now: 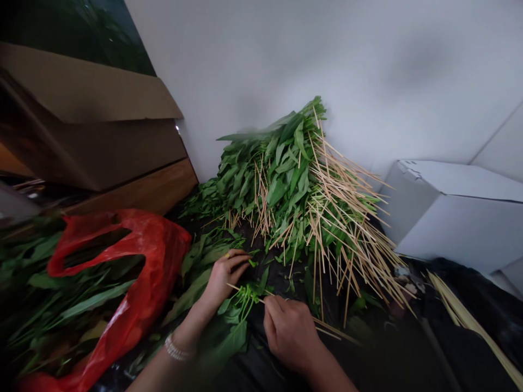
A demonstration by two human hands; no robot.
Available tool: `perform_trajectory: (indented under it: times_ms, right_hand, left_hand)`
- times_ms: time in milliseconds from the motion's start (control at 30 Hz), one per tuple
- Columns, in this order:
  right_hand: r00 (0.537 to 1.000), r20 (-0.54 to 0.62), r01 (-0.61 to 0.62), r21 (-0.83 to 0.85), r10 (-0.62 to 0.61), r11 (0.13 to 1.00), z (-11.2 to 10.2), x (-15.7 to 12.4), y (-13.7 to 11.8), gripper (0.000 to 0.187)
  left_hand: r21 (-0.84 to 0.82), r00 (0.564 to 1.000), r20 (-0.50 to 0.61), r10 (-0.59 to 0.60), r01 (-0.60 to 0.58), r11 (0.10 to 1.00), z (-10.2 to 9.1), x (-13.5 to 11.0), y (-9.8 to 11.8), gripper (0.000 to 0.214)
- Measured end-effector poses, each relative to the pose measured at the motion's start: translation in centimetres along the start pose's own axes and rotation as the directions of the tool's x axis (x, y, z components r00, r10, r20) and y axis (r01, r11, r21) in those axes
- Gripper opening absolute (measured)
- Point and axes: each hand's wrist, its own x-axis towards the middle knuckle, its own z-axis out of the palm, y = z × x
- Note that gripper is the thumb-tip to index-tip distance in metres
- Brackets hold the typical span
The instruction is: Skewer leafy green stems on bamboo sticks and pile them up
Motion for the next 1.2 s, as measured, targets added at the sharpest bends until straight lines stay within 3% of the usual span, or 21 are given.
perform_trajectory:
  times_ms: [100, 200, 367, 467, 700, 967, 1200]
  right_hand:
    - [1.000, 0.004, -0.005, 0.000, 0.005, 1.000, 0.1, -0.1, 0.1, 0.018]
    - [1.000, -0.006, -0.010, -0.007, 0.010, 1.000, 0.2, -0.1, 0.3, 0.019]
    - [0.999, -0.016, -0.035, -0.020, 0.034, 0.999, 0.0, 0.1, 0.2, 0.021]
    - [0.998, -0.039, -0.049, -0.020, 0.048, 0.999, -0.1, 0.1, 0.2, 0.021]
    - [0.991, -0.066, -0.115, -0.003, 0.114, 0.993, 0.3, -0.1, 0.9, 0.025]
    - [0.981, -0.109, -0.163, -0.033, 0.159, 0.986, 0.7, -0.2, 1.4, 0.026]
    - [0.977, -0.153, -0.159, -0.043, 0.151, 0.986, 0.6, -0.1, 1.4, 0.027]
  left_hand:
    - [-0.252, 0.987, -0.147, -0.071, 0.032, 0.967, -0.8, 0.2, 0.8, 0.014]
    - [-0.411, 0.967, -0.192, -0.167, 0.076, 0.909, -1.3, 0.4, 1.3, 0.008]
    - [-0.321, 0.953, -0.211, -0.217, 0.142, 0.937, -1.1, 0.1, 1.5, 0.009]
    - [-0.251, 0.959, -0.167, -0.228, 0.182, 0.951, -0.9, -0.3, 1.6, 0.013]
    - [-0.306, 0.959, -0.123, -0.256, 0.209, 0.929, -0.8, -0.2, 1.4, 0.023]
    - [-0.591, 0.921, 0.031, -0.388, 0.330, 0.736, -0.9, 0.0, 1.6, 0.024]
    - [-0.603, 0.915, 0.083, -0.395, 0.361, 0.711, -1.1, 0.0, 2.0, 0.025]
